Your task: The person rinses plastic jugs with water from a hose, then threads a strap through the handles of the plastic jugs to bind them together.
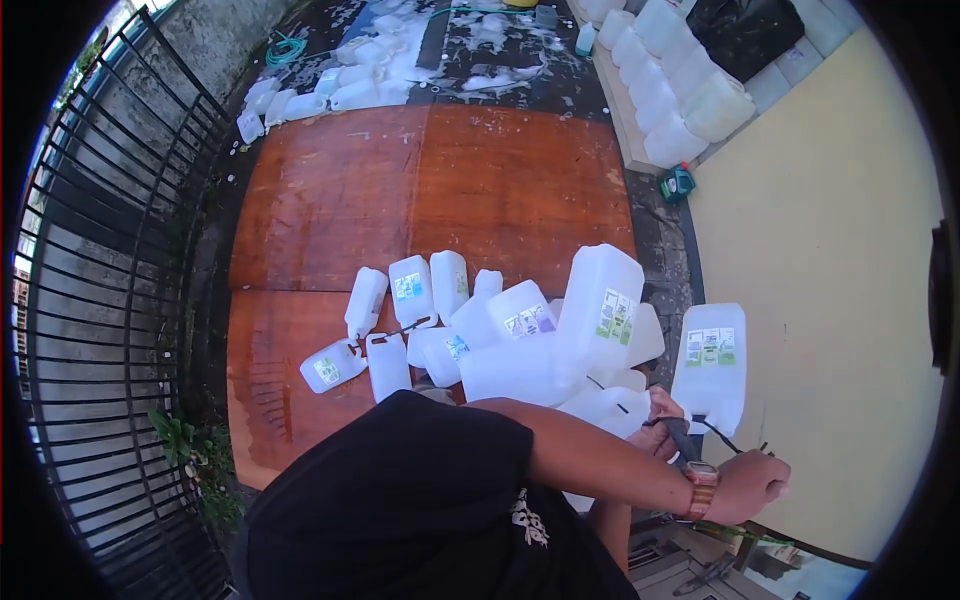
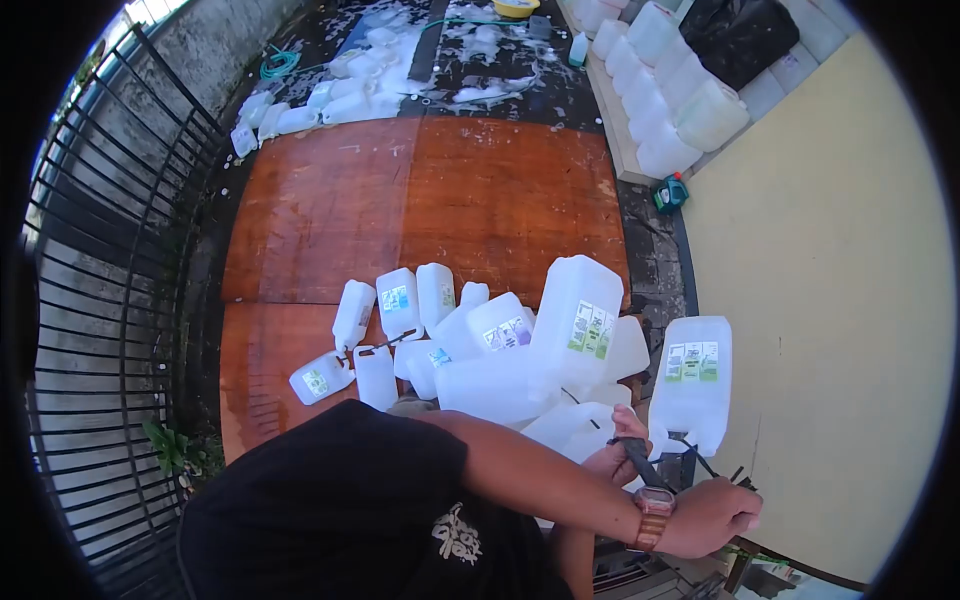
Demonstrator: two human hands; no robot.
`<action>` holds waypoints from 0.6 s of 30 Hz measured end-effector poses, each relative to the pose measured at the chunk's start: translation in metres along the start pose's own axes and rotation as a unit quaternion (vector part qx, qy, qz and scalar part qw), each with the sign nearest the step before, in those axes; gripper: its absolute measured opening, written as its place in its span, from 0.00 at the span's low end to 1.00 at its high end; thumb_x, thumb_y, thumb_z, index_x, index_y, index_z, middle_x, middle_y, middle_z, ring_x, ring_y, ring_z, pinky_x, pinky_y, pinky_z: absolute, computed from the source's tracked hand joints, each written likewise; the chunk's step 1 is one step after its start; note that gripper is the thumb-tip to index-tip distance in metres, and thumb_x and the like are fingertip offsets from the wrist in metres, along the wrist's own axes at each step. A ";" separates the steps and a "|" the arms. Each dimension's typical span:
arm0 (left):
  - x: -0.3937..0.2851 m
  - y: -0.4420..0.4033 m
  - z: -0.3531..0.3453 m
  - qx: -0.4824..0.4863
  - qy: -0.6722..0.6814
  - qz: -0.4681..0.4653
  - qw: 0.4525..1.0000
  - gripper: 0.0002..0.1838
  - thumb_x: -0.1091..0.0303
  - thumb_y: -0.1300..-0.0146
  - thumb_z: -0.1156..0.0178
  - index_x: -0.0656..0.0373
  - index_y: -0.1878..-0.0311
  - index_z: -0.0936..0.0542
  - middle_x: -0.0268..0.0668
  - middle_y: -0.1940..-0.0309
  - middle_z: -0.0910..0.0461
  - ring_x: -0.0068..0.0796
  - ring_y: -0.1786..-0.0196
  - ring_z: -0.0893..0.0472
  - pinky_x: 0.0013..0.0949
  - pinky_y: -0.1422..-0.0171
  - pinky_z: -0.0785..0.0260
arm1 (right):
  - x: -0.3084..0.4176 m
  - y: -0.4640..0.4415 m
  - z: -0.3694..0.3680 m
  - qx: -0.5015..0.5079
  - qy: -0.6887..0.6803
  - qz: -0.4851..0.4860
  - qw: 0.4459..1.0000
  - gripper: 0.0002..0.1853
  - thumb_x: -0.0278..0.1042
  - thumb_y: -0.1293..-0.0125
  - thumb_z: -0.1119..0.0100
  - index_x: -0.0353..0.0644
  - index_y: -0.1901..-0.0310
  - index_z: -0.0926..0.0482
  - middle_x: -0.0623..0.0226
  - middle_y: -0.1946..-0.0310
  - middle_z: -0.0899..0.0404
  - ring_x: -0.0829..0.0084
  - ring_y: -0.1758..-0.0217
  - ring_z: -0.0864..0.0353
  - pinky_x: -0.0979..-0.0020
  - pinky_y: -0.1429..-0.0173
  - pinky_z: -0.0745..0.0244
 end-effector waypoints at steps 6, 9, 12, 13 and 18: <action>-0.001 -0.011 0.022 0.000 -0.017 0.007 1.000 0.10 0.70 0.38 0.44 0.64 0.73 0.26 0.49 0.79 0.26 0.55 0.72 0.25 0.49 0.65 0.35 | -0.004 -0.017 0.020 0.063 0.399 0.119 0.907 0.20 0.41 0.23 0.56 0.34 0.42 0.29 0.49 0.33 0.32 0.61 0.26 0.37 0.56 0.26 0.40; 0.016 0.010 0.004 0.029 -0.106 -0.001 0.994 0.09 0.70 0.40 0.43 0.60 0.75 0.26 0.45 0.76 0.23 0.49 0.68 0.22 0.49 0.63 0.35 | -0.017 -0.022 0.011 0.236 0.435 0.017 0.869 0.14 0.41 0.24 0.55 0.38 0.50 0.28 0.52 0.46 0.27 0.60 0.36 0.30 0.56 0.38 0.36; 0.076 0.005 0.019 0.017 -0.104 0.034 0.994 0.07 0.70 0.44 0.43 0.57 0.76 0.24 0.44 0.75 0.21 0.50 0.64 0.21 0.51 0.59 0.31 | -0.054 -0.033 0.010 0.472 0.461 -0.140 0.738 0.12 0.40 0.24 0.54 0.43 0.62 0.27 0.57 0.65 0.19 0.59 0.53 0.20 0.57 0.56 0.29; 0.092 0.015 0.041 0.061 -0.156 0.031 0.985 0.04 0.70 0.43 0.41 0.60 0.70 0.23 0.45 0.66 0.21 0.48 0.57 0.21 0.48 0.54 0.31 | -0.119 -0.014 0.003 0.420 0.376 -0.144 0.813 0.12 0.41 0.24 0.54 0.43 0.62 0.27 0.60 0.69 0.22 0.60 0.61 0.21 0.58 0.60 0.30; 0.125 0.132 0.235 0.106 -0.042 0.224 0.968 0.23 0.64 0.30 0.41 0.59 0.33 0.27 0.44 0.42 0.20 0.36 0.39 0.21 0.36 0.34 0.31 | -0.110 -0.046 0.023 -0.040 -0.342 -0.354 0.870 0.11 0.40 0.23 0.52 0.48 0.65 0.33 0.76 0.77 0.37 0.81 0.76 0.38 0.77 0.71 0.38</action>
Point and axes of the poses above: each hand's wrist, its own y-axis away from the middle knuckle, its own z-axis out of the back of the hand, x = y × z, the point moved 3 cm from there along -y, towards the middle knuckle
